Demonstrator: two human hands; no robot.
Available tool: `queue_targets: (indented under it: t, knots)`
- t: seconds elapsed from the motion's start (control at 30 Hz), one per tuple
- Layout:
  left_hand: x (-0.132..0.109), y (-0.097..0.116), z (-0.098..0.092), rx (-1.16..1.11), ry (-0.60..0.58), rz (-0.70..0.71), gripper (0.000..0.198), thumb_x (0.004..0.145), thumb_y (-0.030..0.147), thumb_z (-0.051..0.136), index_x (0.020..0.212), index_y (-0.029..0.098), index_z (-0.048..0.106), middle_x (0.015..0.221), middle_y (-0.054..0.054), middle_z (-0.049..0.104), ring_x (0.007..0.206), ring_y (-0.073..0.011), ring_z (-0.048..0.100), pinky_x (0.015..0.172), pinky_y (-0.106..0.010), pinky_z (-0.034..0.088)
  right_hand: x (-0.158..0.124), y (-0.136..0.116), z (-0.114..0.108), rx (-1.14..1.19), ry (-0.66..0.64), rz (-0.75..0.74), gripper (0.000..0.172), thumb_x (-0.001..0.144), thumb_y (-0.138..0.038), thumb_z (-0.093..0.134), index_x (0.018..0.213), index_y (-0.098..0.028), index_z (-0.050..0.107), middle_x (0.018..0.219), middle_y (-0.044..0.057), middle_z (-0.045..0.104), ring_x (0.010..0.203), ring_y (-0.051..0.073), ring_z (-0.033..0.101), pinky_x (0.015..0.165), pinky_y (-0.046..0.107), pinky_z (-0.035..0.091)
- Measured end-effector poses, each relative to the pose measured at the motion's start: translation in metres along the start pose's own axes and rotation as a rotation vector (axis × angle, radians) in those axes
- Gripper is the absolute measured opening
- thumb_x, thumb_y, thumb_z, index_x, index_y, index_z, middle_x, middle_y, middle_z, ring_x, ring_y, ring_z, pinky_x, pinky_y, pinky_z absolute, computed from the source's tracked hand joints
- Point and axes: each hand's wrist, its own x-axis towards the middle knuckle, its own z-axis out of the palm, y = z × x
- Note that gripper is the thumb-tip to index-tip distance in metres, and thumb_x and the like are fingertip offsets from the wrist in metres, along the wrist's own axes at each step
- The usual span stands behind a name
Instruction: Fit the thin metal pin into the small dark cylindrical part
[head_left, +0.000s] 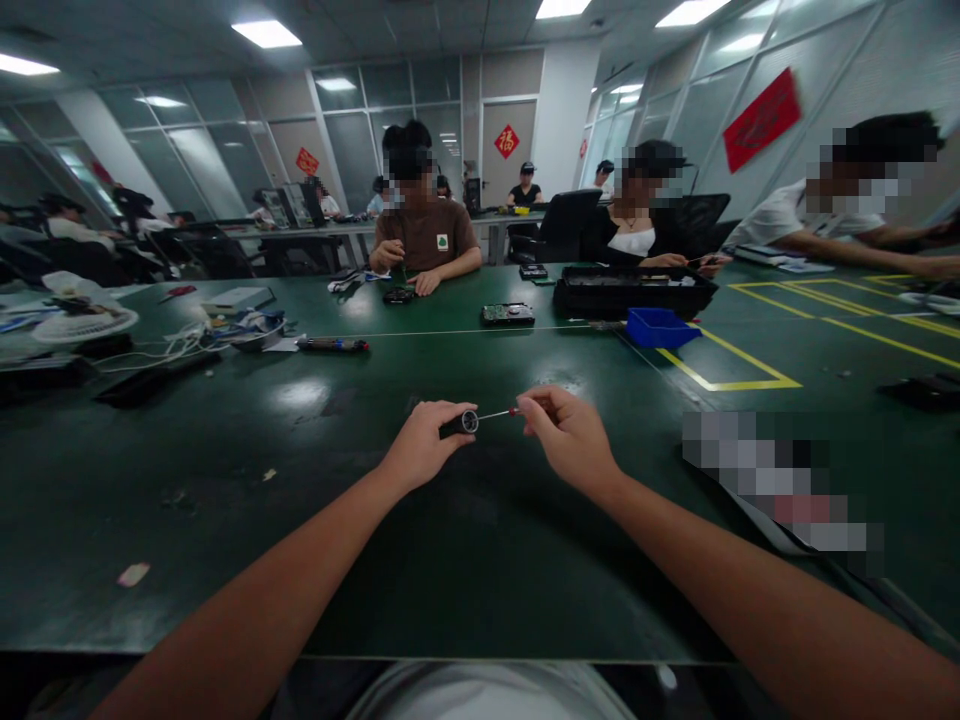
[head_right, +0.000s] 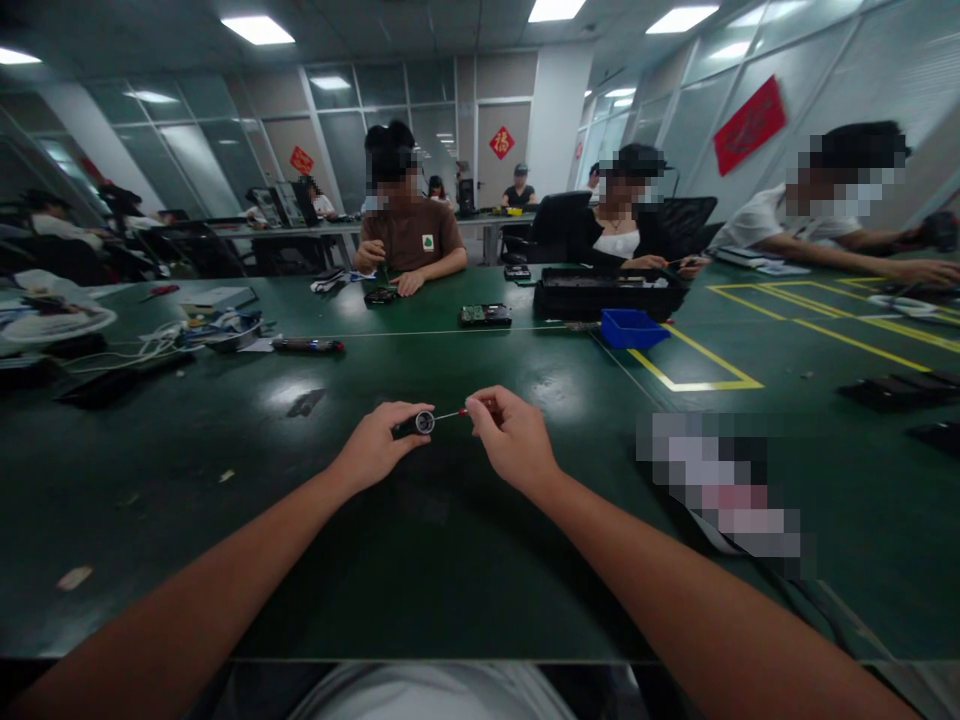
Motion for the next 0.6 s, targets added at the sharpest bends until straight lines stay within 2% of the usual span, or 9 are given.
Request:
queue_targets:
  t: [0.1,0.17,0.27,0.33,0.43,0.5,0.6]
  knots:
    - [-0.0002,-0.0008,0.0008,-0.002,0.002,0.011,0.041,0.086,0.024,0.071,0.127,0.026,0.066,0.12,-0.006,0.07,0.112,-0.0252,0.061,0.102,-0.044,0.042,0.0008,0.0038,0.0018,0.052,-0.048,-0.022,0.019,0.094,-0.031,0.051,0.088,-0.022,0.067,0.07,0.0,0.066,0.067,0.017,0.063,0.061,0.03,0.044]
    - [-0.0003,-0.0006,0.0007,-0.001,0.005,0.015,0.041,0.087,0.024,0.071,0.127,0.026,0.065,0.121,-0.006,0.07,0.112,-0.0251,0.061,0.103,-0.045,0.041,0.0018,0.0056,0.0029,0.059,-0.074,0.003,0.026,0.097,-0.033,0.046,0.086,-0.022,0.067,0.065,-0.001,0.063,0.064,0.018,0.062,0.061,0.03,0.045]
    - [-0.0004,0.0015,-0.0001,0.003,0.007,-0.003,0.04,0.087,0.025,0.07,0.127,0.027,0.066,0.123,-0.006,0.07,0.114,-0.026,0.06,0.105,-0.047,0.039,0.0031,0.0083,0.0052,0.041,-0.073,0.074,0.035,0.099,-0.045,0.042,0.091,-0.022,0.067,0.055,-0.003,0.055,0.052,0.017,0.055,0.053,0.03,0.04]
    - [-0.0005,0.0033,-0.0004,0.009,-0.003,-0.022,0.04,0.087,0.024,0.07,0.126,0.028,0.066,0.122,-0.006,0.07,0.114,-0.0267,0.06,0.106,-0.049,0.039,0.0031,0.01,0.0069,0.074,-0.048,0.097,0.032,0.097,-0.047,0.046,0.101,-0.022,0.065,0.061,-0.002,0.058,0.051,0.016,0.052,0.05,0.03,0.038]
    - [-0.0009,0.0042,0.0002,0.016,-0.016,-0.028,0.04,0.087,0.024,0.071,0.127,0.027,0.066,0.12,-0.006,0.071,0.112,-0.0271,0.06,0.105,-0.049,0.039,0.0023,0.0103,0.0081,0.152,-0.019,0.058,0.025,0.093,-0.041,0.054,0.108,-0.022,0.06,0.075,0.0,0.063,0.062,0.017,0.056,0.056,0.031,0.042]
    - [-0.001,0.0033,0.0012,0.019,-0.011,-0.015,0.041,0.087,0.025,0.07,0.127,0.027,0.066,0.12,-0.006,0.07,0.112,-0.0269,0.06,0.106,-0.049,0.038,0.0019,0.0089,0.0079,0.167,-0.027,0.049,0.021,0.093,-0.04,0.052,0.102,-0.023,0.06,0.073,-0.001,0.061,0.065,0.017,0.057,0.061,0.032,0.044]
    - [-0.0006,0.0017,0.0026,0.023,-0.016,0.001,0.041,0.087,0.024,0.07,0.127,0.027,0.065,0.121,-0.006,0.07,0.113,-0.0266,0.06,0.107,-0.05,0.037,0.0025,0.0075,0.0077,0.117,-0.046,0.084,0.03,0.097,-0.044,0.044,0.088,-0.022,0.062,0.065,-0.001,0.056,0.061,0.017,0.054,0.059,0.032,0.042]
